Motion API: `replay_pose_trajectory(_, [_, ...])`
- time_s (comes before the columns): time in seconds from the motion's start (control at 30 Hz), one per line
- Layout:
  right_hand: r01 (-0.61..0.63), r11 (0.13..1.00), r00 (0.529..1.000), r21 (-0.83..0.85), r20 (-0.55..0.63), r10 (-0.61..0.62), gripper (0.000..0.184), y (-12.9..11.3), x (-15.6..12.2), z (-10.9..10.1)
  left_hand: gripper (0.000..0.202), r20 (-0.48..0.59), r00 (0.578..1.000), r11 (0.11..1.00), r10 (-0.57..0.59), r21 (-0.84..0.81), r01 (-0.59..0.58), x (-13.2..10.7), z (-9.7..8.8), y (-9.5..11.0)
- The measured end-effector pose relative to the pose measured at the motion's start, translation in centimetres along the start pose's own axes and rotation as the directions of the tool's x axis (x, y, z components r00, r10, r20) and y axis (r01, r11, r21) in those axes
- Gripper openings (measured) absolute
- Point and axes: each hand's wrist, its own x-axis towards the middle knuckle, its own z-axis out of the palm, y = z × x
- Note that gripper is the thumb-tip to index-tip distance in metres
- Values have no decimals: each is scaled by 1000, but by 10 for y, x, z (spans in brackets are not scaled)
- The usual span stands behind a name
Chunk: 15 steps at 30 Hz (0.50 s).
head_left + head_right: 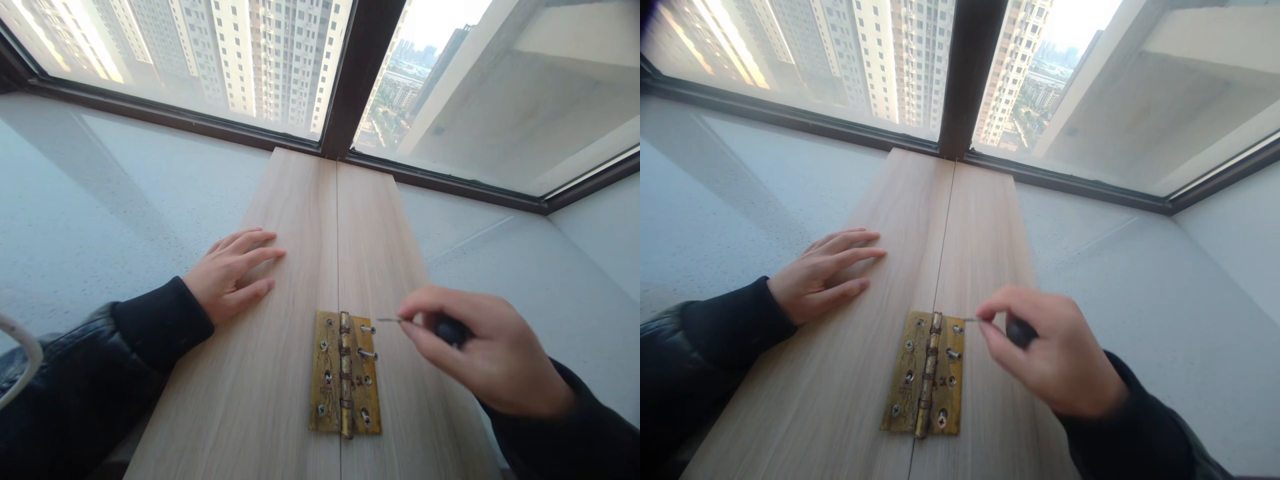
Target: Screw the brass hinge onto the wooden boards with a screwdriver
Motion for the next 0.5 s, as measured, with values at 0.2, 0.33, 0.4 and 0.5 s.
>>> replay_pose_trajectory(0.2, [-60,998,997,17,48,59,14,47,39,27,44,0,1000,1000,0,-1,0,0,0,1])
replay_pose_trajectory(0.33, [-40,999,999,7,25,40,17,45,35,30,44,3,1000,1000,-4,-2,4,0,-1,4])
replay_pose_trajectory(0.4, [-24,1000,998,5,63,24,23,38,29,24,44,4,1000,1000,-6,2,6,0,-2,3])
replay_pose_trajectory(0.5, [36,999,972,17,233,-39,34,28,21,17,43,5,1000,1000,-7,-2,7,0,-1,2])
